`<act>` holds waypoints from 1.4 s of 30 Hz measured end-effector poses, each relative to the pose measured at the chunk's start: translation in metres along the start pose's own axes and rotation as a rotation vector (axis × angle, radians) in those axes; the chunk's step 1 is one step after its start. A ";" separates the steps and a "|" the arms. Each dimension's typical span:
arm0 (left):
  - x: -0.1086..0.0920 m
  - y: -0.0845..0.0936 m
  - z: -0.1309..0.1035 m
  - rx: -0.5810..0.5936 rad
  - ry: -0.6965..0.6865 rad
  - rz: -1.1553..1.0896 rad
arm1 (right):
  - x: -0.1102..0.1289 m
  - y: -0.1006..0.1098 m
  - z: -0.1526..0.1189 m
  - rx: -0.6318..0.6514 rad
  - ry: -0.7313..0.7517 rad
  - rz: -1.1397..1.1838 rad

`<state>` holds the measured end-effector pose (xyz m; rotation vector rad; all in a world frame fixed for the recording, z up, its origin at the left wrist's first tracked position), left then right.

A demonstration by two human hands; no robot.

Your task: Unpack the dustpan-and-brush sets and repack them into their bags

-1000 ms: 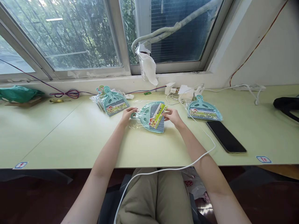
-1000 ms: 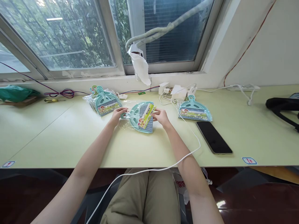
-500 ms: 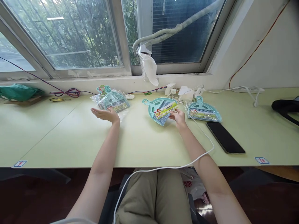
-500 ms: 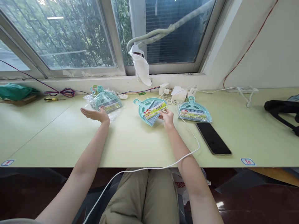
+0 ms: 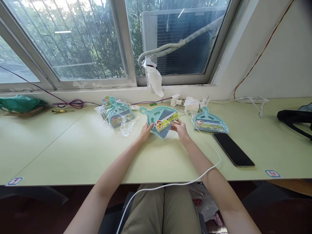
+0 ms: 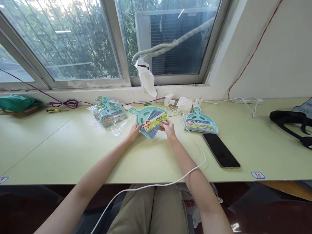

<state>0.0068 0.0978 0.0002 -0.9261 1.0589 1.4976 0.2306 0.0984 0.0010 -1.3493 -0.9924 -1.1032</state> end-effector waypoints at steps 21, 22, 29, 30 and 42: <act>-0.025 0.063 -0.014 -0.535 -0.186 0.126 | 0.025 -0.046 -0.031 0.258 0.484 -0.945; -0.026 0.064 -0.015 -0.548 -0.196 0.134 | 0.019 -0.065 -0.043 0.426 0.528 -0.971; -0.032 0.074 -0.022 -0.646 -0.273 0.114 | -0.041 -0.086 -0.050 0.772 0.429 -1.323; -0.032 0.075 -0.022 -0.659 -0.278 0.106 | -0.042 -0.077 -0.040 0.685 0.401 -1.376; -0.039 0.061 -0.022 -0.533 -0.302 0.196 | 0.005 -0.008 -0.009 0.003 0.242 -1.595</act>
Point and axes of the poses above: each hand's wrist, its own z-axis towards the middle knuckle, its own y-axis out of the back of the hand, x = y × z, the point moved 9 cm from there along z, towards the middle knuckle, and after that the axes turned 4 degrees about -z, right-handed, at the moved point
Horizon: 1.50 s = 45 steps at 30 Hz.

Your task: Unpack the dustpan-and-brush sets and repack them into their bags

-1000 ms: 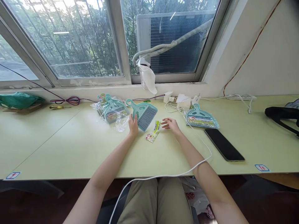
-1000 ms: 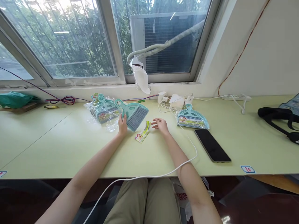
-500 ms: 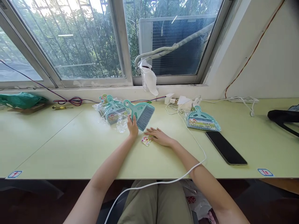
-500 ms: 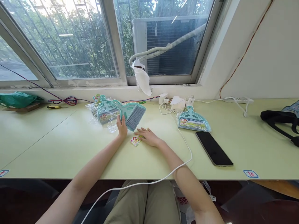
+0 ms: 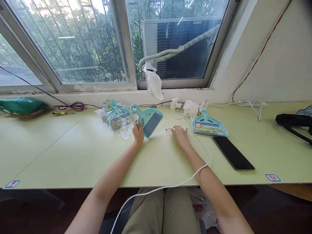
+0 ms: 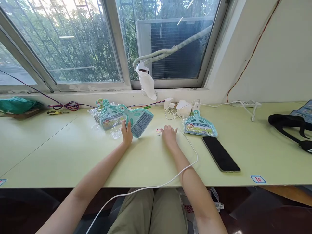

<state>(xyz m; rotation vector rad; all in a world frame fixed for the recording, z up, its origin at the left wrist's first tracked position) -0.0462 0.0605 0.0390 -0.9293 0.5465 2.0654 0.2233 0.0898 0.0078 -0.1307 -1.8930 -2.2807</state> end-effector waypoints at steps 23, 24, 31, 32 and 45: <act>0.008 0.005 0.005 -0.078 0.057 -0.030 | 0.020 -0.034 -0.002 0.311 0.299 0.268; 0.007 0.005 0.005 -0.075 0.053 -0.033 | 0.018 -0.030 0.000 0.286 0.286 0.290; 0.008 0.002 0.006 -0.054 0.071 -0.033 | -0.036 0.063 -0.006 -0.487 -0.085 0.222; 0.008 0.002 0.006 -0.052 0.073 -0.031 | -0.049 0.069 -0.008 -0.508 -0.160 0.168; 0.016 -0.001 0.007 -0.063 0.104 -0.048 | -0.164 0.054 -0.012 -0.234 -0.619 -0.064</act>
Point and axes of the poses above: each hand's wrist, its own z-axis towards the middle knuckle, its own y-axis out of the back of the hand, x = y × z, the point moved 9 cm from there along z, towards the middle knuckle, and after that the axes turned 4 degrees about -z, right-handed, at the moved point
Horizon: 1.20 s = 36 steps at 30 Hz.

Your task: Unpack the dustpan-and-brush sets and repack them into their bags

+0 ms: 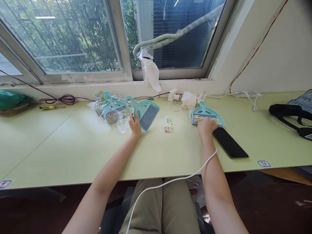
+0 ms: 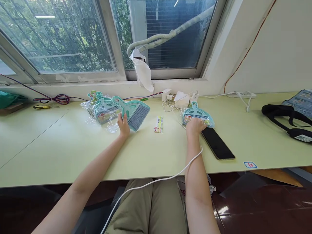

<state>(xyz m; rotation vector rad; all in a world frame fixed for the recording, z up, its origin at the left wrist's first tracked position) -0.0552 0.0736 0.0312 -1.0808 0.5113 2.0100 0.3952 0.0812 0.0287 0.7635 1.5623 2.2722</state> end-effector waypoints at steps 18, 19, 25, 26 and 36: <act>0.004 0.000 0.001 -0.002 0.054 -0.037 | 0.022 -0.020 -0.004 -0.053 0.247 0.106; 0.004 0.000 0.002 -0.004 0.051 -0.035 | 0.022 -0.020 -0.004 -0.052 0.260 0.115; 0.009 0.000 0.003 -0.013 0.046 -0.030 | 0.021 -0.022 -0.002 -0.033 0.243 0.205; 0.010 0.000 0.003 -0.014 0.046 -0.031 | 0.018 -0.022 0.000 -0.029 0.216 0.222; 0.014 0.001 0.003 -0.026 0.076 -0.068 | -0.032 -0.027 0.019 -0.185 -0.070 0.452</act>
Point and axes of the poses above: each hand's wrist, its own z-axis towards the middle knuckle, its own y-axis out of the back of the hand, x = y × z, the point moved 9 cm from there along z, towards the middle knuckle, and after that the axes turned 4 degrees about -z, right-handed, at the moved point
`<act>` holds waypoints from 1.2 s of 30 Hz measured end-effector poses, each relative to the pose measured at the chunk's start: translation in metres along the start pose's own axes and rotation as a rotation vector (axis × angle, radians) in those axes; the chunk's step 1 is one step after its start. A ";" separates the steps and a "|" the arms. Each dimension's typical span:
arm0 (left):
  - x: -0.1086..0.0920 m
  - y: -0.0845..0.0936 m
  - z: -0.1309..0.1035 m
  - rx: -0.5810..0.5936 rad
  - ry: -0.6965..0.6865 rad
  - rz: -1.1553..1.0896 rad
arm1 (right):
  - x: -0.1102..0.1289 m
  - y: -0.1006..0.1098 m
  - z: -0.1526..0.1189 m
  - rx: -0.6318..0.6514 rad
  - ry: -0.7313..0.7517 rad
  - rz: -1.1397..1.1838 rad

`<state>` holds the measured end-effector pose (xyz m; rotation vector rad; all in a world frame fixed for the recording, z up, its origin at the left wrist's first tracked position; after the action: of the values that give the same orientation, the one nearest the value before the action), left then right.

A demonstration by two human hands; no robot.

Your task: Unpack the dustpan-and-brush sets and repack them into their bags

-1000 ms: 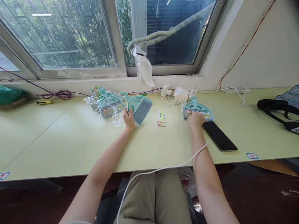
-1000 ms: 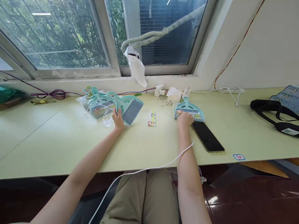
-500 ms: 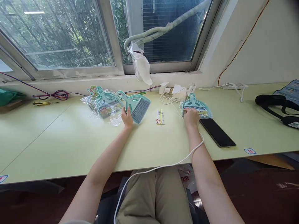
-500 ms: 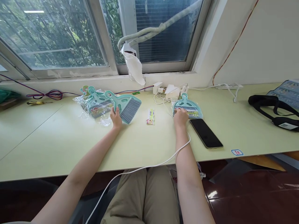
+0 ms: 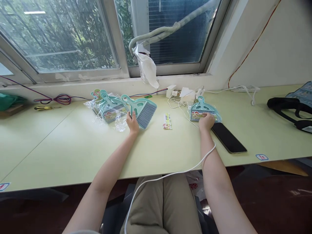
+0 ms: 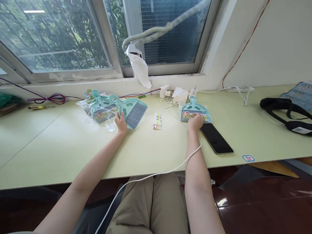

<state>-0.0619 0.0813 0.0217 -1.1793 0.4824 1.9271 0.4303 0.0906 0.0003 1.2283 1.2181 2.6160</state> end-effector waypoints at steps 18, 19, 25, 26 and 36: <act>0.015 0.008 0.004 -0.101 0.125 0.009 | -0.012 -0.002 0.001 0.120 -0.103 -0.289; 0.014 0.008 0.004 -0.096 0.123 0.013 | -0.012 -0.003 0.001 0.136 -0.100 -0.288; 0.011 0.004 0.003 -0.058 0.078 0.008 | -0.012 -0.005 0.000 0.186 -0.098 -0.298; 0.010 0.004 0.003 -0.056 0.074 0.005 | -0.012 -0.005 0.000 0.190 -0.099 -0.298; 0.014 0.009 0.005 -0.089 0.118 -0.010 | -0.013 -0.007 0.001 0.141 -0.104 -0.298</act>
<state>-0.0748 0.0854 0.0108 -1.3560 0.4554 1.8943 0.4382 0.0917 -0.0122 1.0866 1.4598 2.2622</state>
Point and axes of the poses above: each hand's wrist, its own z-axis towards the middle knuckle, its own y-axis out of the back of the hand, x = y × z, the point moved 9 cm from there along z, towards the middle knuckle, and after that the axes turned 4 degrees about -z, right-handed, at the moved point
